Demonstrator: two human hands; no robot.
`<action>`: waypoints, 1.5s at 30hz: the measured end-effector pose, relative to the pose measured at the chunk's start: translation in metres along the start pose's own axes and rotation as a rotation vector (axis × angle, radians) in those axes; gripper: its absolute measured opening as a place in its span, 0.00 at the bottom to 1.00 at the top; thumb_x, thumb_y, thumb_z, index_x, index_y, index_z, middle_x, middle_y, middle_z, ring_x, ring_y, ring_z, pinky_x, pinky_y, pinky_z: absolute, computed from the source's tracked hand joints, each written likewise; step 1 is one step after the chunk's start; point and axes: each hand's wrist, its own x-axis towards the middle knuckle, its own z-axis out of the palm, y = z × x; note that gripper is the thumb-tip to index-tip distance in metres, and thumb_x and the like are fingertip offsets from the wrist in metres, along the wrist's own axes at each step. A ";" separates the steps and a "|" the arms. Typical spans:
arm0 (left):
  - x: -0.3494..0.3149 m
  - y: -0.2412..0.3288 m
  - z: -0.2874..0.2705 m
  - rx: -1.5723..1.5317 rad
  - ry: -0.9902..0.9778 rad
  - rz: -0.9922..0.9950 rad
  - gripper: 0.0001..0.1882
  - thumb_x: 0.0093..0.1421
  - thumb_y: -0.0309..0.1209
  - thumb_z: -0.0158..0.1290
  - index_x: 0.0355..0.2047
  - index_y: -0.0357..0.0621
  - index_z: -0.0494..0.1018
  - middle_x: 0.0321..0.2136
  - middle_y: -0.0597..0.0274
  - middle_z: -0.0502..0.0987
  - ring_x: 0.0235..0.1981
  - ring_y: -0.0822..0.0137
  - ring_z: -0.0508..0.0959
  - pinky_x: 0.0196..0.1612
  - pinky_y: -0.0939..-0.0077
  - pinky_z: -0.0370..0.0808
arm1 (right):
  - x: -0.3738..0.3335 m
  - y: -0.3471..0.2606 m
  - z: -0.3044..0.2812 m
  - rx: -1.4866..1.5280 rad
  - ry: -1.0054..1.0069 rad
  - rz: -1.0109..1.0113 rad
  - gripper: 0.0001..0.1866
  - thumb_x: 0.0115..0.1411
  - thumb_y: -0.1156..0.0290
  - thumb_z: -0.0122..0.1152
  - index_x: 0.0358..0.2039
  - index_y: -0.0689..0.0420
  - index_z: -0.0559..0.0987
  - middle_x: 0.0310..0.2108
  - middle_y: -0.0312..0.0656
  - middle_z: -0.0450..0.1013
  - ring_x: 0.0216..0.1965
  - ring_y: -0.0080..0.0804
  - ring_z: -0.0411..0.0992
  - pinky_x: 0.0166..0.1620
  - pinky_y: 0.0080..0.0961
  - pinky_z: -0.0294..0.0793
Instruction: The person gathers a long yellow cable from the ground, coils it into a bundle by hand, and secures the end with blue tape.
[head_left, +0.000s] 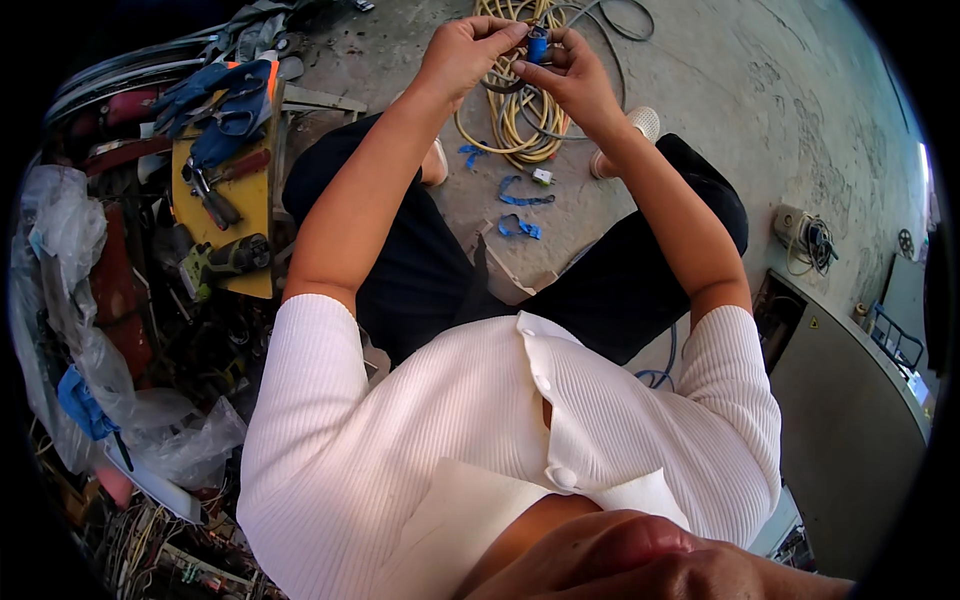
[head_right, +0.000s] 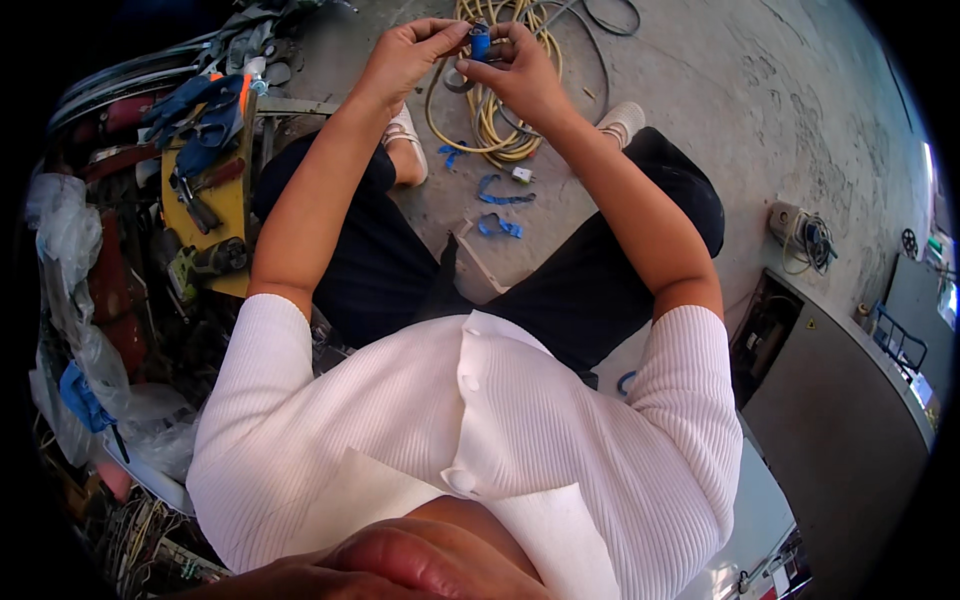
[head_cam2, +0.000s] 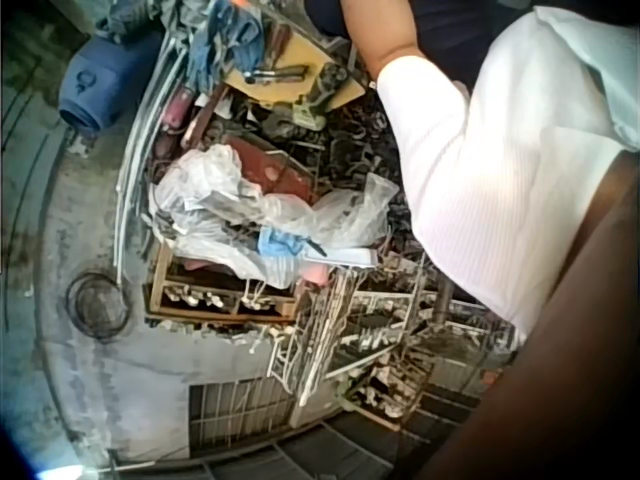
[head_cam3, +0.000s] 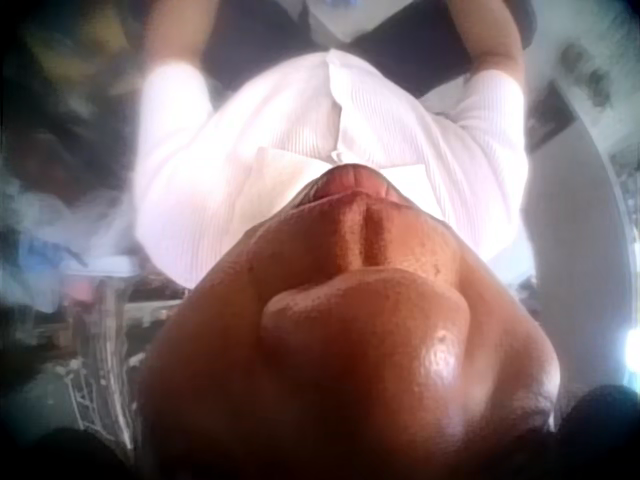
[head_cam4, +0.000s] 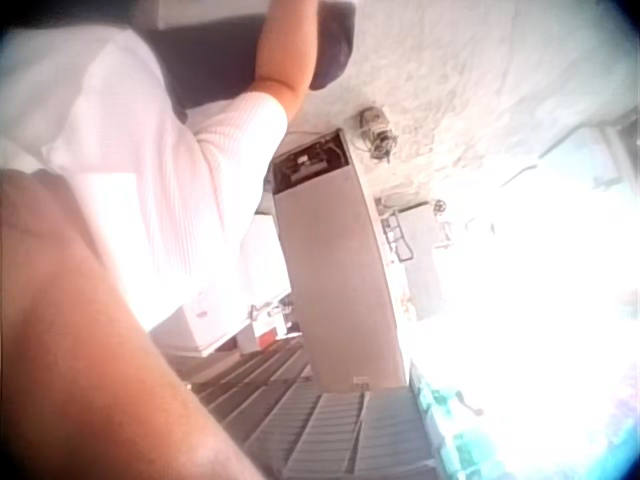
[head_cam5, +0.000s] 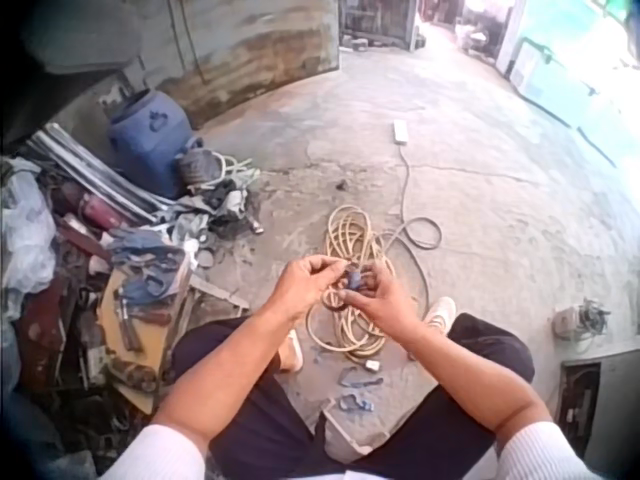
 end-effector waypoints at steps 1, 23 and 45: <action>0.000 0.000 0.000 0.008 0.025 0.014 0.14 0.56 0.37 0.57 0.37 0.41 0.77 0.31 0.66 0.78 0.36 0.76 0.75 0.41 0.84 0.70 | 0.000 0.005 0.001 -0.025 0.015 0.025 0.18 0.52 0.68 0.66 0.38 0.62 0.70 0.29 0.38 0.74 0.33 0.21 0.73 0.37 0.16 0.72; 0.001 -0.014 -0.001 -0.189 0.105 -0.569 0.11 0.63 0.39 0.43 0.39 0.52 0.72 0.33 0.74 0.76 0.34 0.78 0.73 0.38 0.77 0.63 | -0.008 -0.021 -0.002 -0.112 -0.112 0.066 0.13 0.58 0.65 0.59 0.36 0.62 0.77 0.31 0.37 0.76 0.34 0.20 0.73 0.40 0.15 0.71; -0.015 0.012 0.008 -0.060 -0.120 -0.110 0.17 0.59 0.36 0.53 0.46 0.42 0.69 0.37 0.64 0.77 0.41 0.73 0.75 0.45 0.83 0.68 | 0.010 -0.034 -0.032 -0.227 -0.058 0.181 0.19 0.57 0.55 0.58 0.41 0.57 0.76 0.34 0.32 0.75 0.40 0.19 0.72 0.43 0.17 0.69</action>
